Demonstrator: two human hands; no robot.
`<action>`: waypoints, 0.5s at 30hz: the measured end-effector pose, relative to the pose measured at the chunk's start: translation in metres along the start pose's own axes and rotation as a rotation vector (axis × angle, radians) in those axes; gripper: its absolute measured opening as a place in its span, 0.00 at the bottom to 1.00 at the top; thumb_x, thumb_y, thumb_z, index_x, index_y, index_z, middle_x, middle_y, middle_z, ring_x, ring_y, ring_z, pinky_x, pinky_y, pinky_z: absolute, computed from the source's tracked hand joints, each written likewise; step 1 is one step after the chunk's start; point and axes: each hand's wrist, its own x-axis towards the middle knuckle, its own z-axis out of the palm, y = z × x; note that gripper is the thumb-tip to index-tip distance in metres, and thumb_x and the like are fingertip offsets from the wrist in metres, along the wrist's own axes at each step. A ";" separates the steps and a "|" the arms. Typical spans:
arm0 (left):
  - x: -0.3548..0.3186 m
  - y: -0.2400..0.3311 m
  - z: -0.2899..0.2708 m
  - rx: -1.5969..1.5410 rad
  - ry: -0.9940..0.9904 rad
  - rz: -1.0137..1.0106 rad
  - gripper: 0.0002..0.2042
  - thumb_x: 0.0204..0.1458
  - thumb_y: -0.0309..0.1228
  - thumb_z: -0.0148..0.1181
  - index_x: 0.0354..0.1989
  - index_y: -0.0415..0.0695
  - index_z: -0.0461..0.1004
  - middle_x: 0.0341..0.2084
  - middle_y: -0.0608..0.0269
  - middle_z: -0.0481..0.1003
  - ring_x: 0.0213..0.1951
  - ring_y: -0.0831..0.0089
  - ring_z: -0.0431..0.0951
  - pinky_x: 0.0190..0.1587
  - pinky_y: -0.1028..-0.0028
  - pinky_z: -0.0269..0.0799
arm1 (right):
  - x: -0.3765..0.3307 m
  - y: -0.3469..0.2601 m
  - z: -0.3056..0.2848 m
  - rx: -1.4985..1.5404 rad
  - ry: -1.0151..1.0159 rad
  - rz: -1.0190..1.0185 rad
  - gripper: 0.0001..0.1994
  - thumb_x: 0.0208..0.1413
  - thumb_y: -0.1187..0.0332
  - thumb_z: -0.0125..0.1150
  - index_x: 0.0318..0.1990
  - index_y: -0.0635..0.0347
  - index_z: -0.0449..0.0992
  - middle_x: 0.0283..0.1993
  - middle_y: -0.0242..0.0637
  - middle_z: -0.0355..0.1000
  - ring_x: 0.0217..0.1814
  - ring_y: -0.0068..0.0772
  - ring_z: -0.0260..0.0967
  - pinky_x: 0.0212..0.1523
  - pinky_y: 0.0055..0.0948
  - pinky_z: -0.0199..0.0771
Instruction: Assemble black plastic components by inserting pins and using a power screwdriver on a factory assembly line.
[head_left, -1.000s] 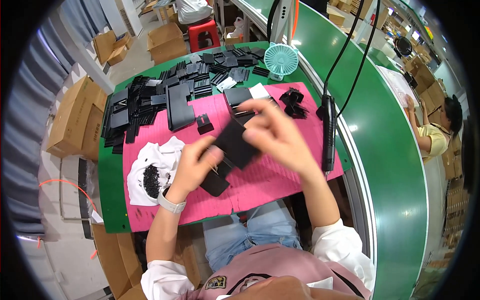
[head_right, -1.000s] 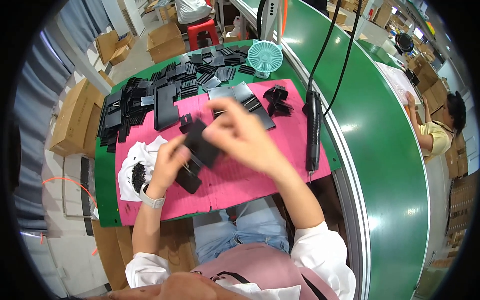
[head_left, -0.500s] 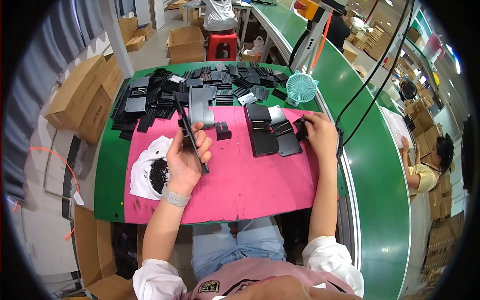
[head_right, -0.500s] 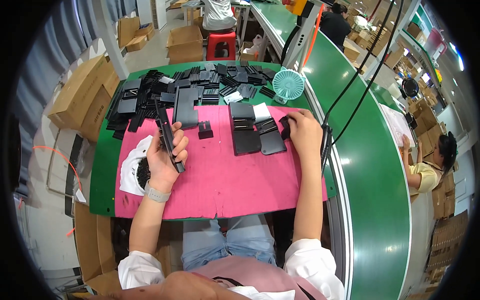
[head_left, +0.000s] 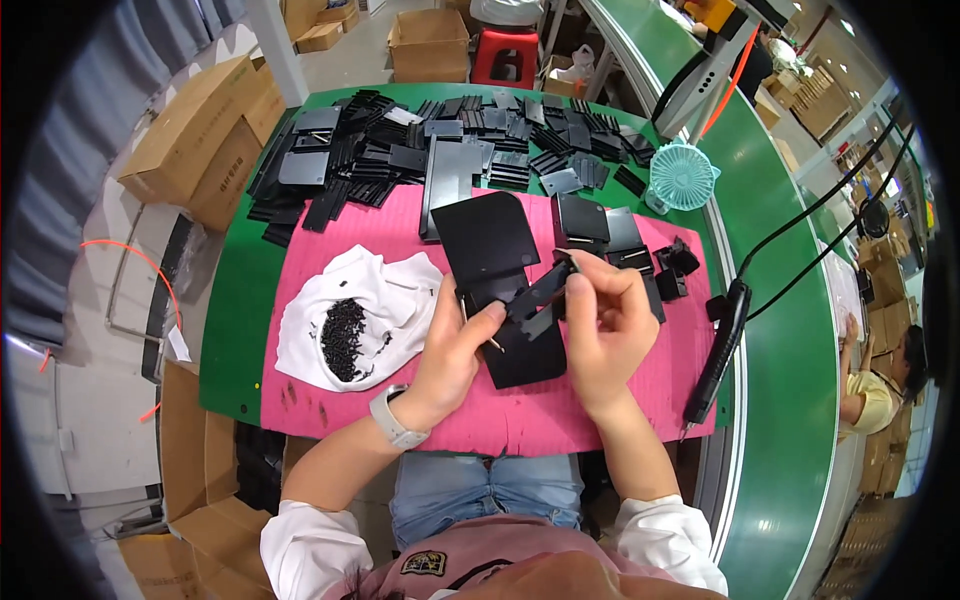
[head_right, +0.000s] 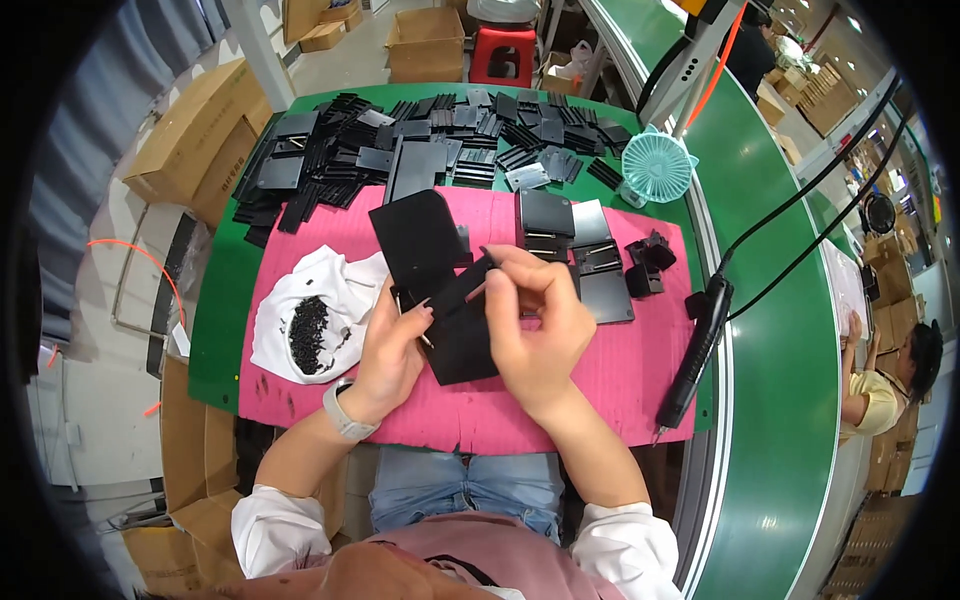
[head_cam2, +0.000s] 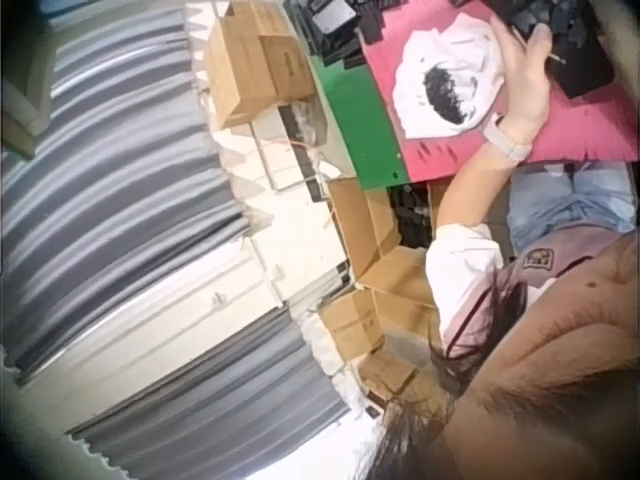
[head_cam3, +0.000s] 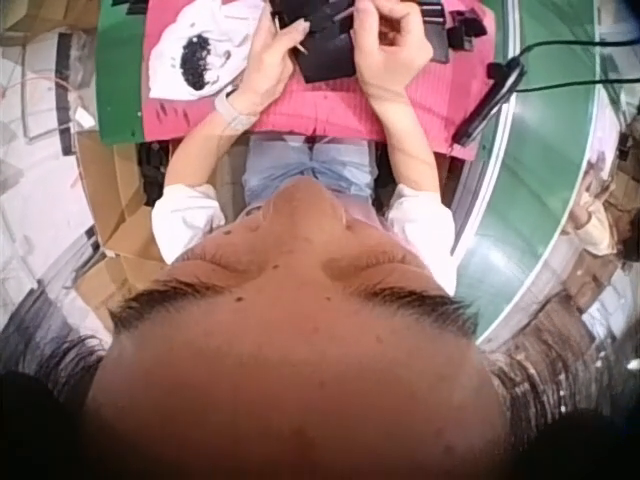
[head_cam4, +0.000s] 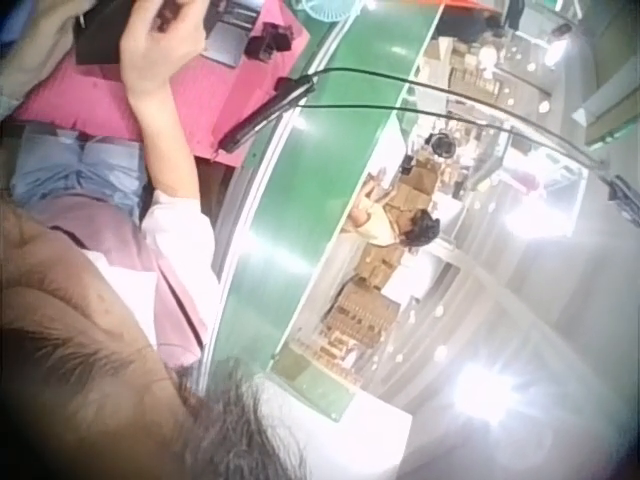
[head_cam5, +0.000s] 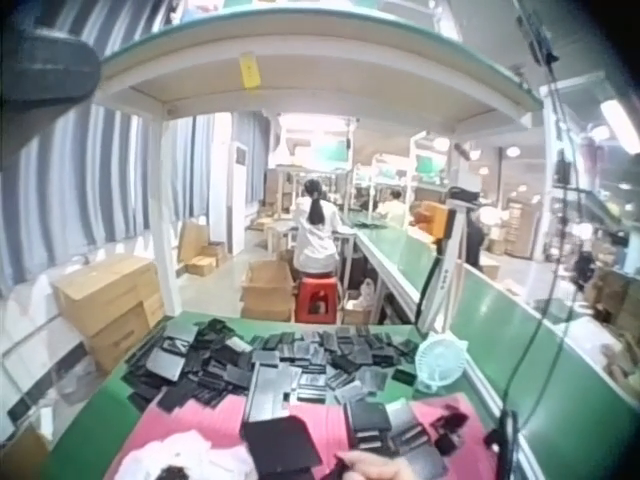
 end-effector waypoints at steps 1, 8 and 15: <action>-0.002 0.000 0.002 -0.017 0.010 0.007 0.22 0.58 0.25 0.52 0.60 0.39 0.54 0.52 0.60 0.66 0.53 0.75 0.67 0.57 0.73 0.62 | -0.002 0.010 0.003 -0.061 0.018 -0.103 0.07 0.51 0.79 0.64 0.31 0.66 0.69 0.38 0.45 0.78 0.27 0.23 0.77 0.27 0.19 0.76; -0.004 -0.001 0.006 0.107 -0.051 0.134 0.24 0.56 0.21 0.53 0.60 0.38 0.52 0.53 0.58 0.63 0.55 0.74 0.65 0.59 0.71 0.60 | -0.001 0.021 -0.001 -0.306 0.048 -0.219 0.08 0.49 0.80 0.65 0.31 0.65 0.69 0.36 0.42 0.78 0.24 0.24 0.76 0.24 0.19 0.75; -0.007 -0.007 0.009 0.141 -0.070 0.139 0.22 0.57 0.22 0.53 0.58 0.37 0.53 0.53 0.57 0.63 0.56 0.74 0.64 0.60 0.72 0.59 | -0.006 0.026 0.004 -0.402 0.025 -0.355 0.09 0.47 0.80 0.65 0.32 0.67 0.69 0.36 0.44 0.77 0.25 0.30 0.75 0.21 0.22 0.74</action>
